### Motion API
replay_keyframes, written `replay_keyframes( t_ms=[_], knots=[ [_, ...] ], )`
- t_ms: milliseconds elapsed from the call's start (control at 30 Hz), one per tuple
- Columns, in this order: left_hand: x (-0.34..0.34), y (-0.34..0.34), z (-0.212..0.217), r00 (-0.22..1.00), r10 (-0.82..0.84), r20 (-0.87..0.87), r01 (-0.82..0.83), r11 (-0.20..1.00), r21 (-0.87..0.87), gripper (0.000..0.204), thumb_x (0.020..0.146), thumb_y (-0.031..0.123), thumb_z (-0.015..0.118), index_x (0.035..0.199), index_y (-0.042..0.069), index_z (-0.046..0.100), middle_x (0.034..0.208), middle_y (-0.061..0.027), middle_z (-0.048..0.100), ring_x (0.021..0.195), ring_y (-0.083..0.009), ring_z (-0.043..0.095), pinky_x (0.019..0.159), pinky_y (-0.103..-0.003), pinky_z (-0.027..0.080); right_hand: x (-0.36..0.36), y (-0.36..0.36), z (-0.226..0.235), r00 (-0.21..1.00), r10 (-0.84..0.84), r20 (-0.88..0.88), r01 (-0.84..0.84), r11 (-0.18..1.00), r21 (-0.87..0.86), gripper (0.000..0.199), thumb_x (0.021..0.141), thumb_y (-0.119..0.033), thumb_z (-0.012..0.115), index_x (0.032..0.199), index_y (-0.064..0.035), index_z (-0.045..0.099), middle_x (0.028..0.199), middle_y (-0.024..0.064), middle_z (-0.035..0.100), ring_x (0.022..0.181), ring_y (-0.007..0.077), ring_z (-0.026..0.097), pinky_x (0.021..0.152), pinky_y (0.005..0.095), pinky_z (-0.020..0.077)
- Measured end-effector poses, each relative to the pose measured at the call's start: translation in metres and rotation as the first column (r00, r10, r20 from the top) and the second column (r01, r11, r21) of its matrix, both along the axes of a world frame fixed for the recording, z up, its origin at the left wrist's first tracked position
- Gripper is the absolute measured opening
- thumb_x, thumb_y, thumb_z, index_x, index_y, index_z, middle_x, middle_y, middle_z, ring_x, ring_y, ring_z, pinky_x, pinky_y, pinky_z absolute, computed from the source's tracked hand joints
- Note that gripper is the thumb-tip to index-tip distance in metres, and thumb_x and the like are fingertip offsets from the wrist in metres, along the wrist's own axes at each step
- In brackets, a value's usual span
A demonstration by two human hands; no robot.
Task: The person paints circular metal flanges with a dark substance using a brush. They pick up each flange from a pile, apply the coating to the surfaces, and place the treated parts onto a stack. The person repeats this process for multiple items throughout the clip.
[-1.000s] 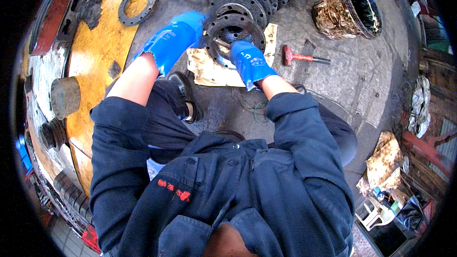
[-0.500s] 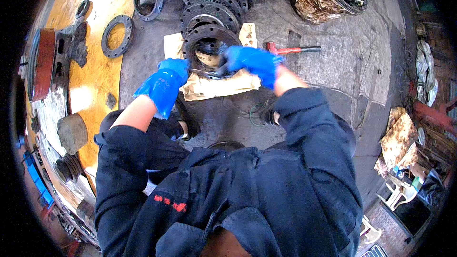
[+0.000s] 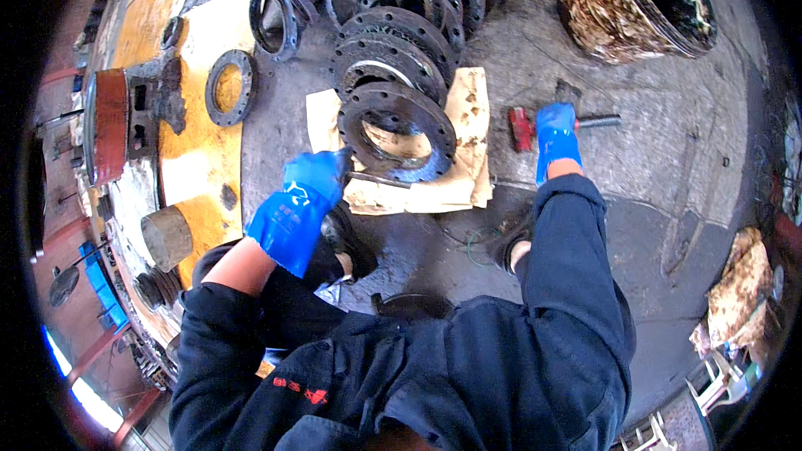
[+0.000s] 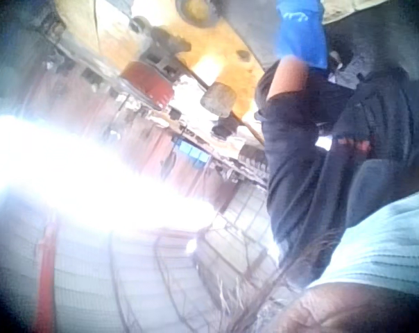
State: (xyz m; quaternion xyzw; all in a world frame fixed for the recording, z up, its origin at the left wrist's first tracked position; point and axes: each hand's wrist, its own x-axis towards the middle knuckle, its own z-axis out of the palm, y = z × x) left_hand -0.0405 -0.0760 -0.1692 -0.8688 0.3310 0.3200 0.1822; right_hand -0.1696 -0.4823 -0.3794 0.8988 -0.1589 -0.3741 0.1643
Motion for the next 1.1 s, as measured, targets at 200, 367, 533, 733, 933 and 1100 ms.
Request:
replay_keyframes(
  t_ms=[200,367,533,733,933,1100],
  knots=[
    [-0.002,0.001,0.002,0.999,0.034,-0.014,-0.035,0.996,-0.083,0.031,0.085,0.024,0.052,0.115,0.018,0.056,0.099,-0.0141,0.066,0.088,-0.034,0.065,0.071,-0.049,0.052,-0.018,0.004,0.02,0.998,-0.059,-0.012,0.059,0.996,0.061,0.019,0.083,-0.02,0.057,0.095,-0.0189,0.072,0.1,0.003,0.069,0.094,0.0227,0.066,0.072,0.0408,0.0495],
    [0.0,0.007,-0.001,0.997,0.073,-0.019,-0.074,0.994,-0.083,0.025,0.085,0.023,0.052,0.107,0.013,0.058,0.1,-0.013,0.066,0.09,-0.0333,0.065,0.073,-0.05,0.052,0.01,0.028,0.103,0.974,-0.22,0.043,0.218,0.974,0.054,0.021,0.08,-0.018,0.061,0.098,-0.0134,0.069,0.104,0.0078,0.067,0.096,0.0277,0.065,0.077,0.0426,0.0521],
    [0.003,-0.004,0.014,0.991,0.101,-0.088,-0.108,0.991,-0.08,0.031,0.085,0.021,0.051,0.115,0.016,0.058,0.112,-0.0115,0.064,0.104,-0.0311,0.061,0.083,-0.053,0.047,0.001,0.04,0.2,0.947,0.057,0.316,-0.123,0.973,0.194,0.032,0.079,-0.032,0.061,0.101,-0.008,0.064,0.091,0.0137,0.068,0.085,0.031,0.065,0.071,0.0425,0.0513],
    [-0.002,0.013,0.0,1.0,0.022,-0.02,-0.026,0.977,-0.21,0.029,0.085,0.022,0.052,0.112,0.016,0.06,0.109,-0.0105,0.065,0.1,-0.031,0.063,0.08,-0.051,0.049,0.007,0.137,0.338,0.927,-0.366,0.088,0.201,0.679,0.707,0.036,0.082,-0.042,0.066,0.092,-0.007,0.063,0.066,0.0027,0.061,0.056,0.0115,0.057,0.054,0.0283,0.0457],
    [-0.012,0.016,0.001,0.999,-0.049,0.016,0.052,0.983,-0.177,0.033,0.084,0.025,0.054,0.115,0.019,0.061,0.108,-0.0055,0.066,0.1,-0.0265,0.064,0.081,-0.047,0.048,0.0,0.224,0.356,0.918,-0.387,0.086,0.15,0.54,0.828,0.035,0.082,-0.043,0.067,0.081,-0.0085,0.064,0.059,-0.0001,0.056,0.051,0.0084,0.051,0.049,0.025,0.0413],
    [-0.012,-0.001,-0.007,0.993,-0.11,0.041,0.118,0.951,-0.286,0.036,0.084,0.028,0.054,0.119,0.023,0.059,0.112,-0.0057,0.065,0.101,-0.0284,0.063,0.085,-0.046,0.048,-0.01,0.2,0.282,0.979,-0.197,0.062,0.093,0.69,0.717,0.038,0.081,-0.048,0.064,0.083,-0.0099,0.064,0.059,0.0025,0.059,0.051,0.0109,0.054,0.051,0.0276,0.0428]
  ],
)
